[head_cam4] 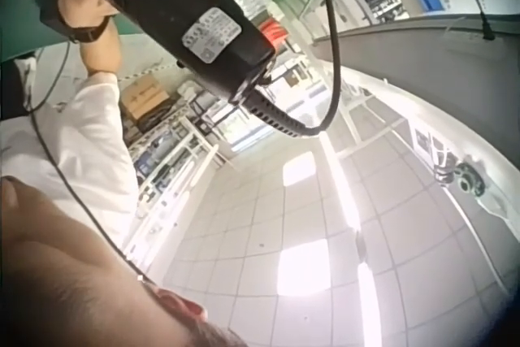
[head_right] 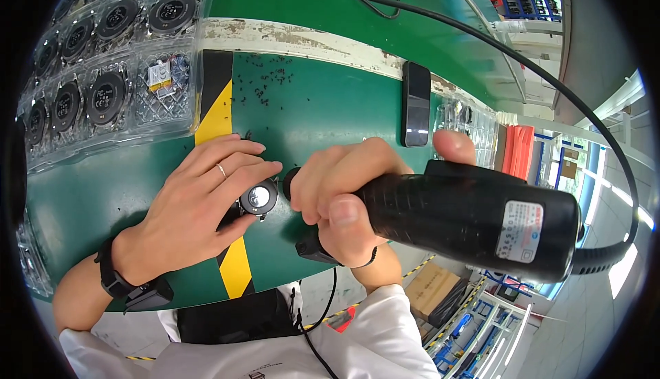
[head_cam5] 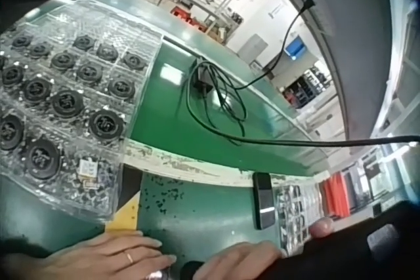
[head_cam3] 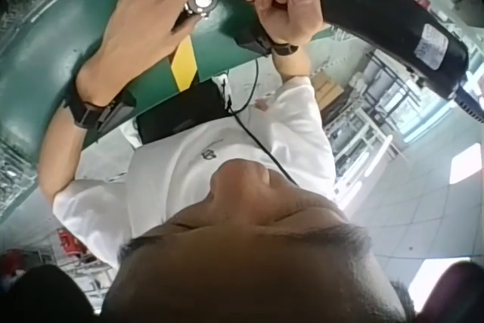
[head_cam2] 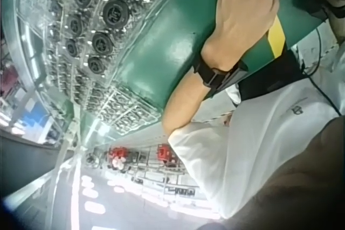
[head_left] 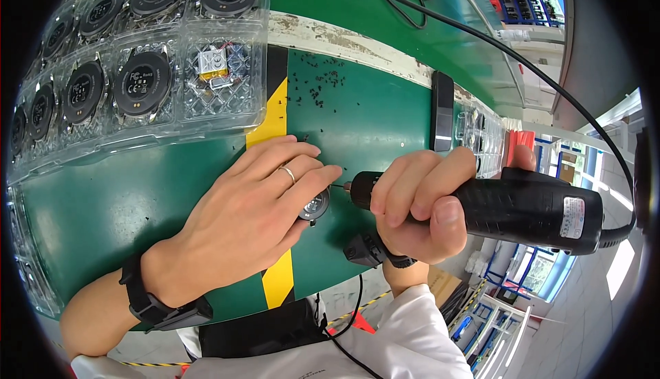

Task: Assembling small electronic components using an electric screwdriver and manual dexterity on a production line.

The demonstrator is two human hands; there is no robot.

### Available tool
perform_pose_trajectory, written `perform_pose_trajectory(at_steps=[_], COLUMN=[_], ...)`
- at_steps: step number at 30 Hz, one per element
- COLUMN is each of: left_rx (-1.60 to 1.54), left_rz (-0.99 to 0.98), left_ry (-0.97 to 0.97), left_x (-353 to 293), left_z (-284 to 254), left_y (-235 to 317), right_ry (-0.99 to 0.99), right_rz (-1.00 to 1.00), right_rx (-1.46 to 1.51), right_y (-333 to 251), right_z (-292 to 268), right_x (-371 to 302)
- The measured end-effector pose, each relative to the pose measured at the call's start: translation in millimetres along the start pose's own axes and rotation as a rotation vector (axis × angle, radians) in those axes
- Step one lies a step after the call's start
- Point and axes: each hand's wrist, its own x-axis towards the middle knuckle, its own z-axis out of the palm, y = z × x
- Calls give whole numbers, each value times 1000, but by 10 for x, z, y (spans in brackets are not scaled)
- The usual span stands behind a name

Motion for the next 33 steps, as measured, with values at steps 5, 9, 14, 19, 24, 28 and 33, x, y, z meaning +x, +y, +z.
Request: perform_pose_trajectory(at_steps=[5, 9, 14, 19, 24, 28, 33], left_rx=[10, 12, 25, 34, 34, 36, 38], left_rz=[1, 3, 17, 19, 21, 19, 26], left_ry=[13, 11, 5, 3, 4, 7, -4], left_x=[-3, -6, 2, -2, -8, -13, -8], left_z=[9, 12, 24, 30, 36, 29, 28], left_y=[1, -3, -8, -10, -20, -19, -26], right_ry=[-139, -133, -68, -135, 2, -107, -145], right_rz=[-95, -80, 6, -96, 62, -103, -92], right_rx=[-38, -18, 27, -33, 64, -33, 2], right_y=[82, 44, 33, 72, -20, 73, 87], right_z=[-64, -59, -46, -53, -3, -33, -56], right_x=[27, 31, 26, 33, -26, 30, 45])
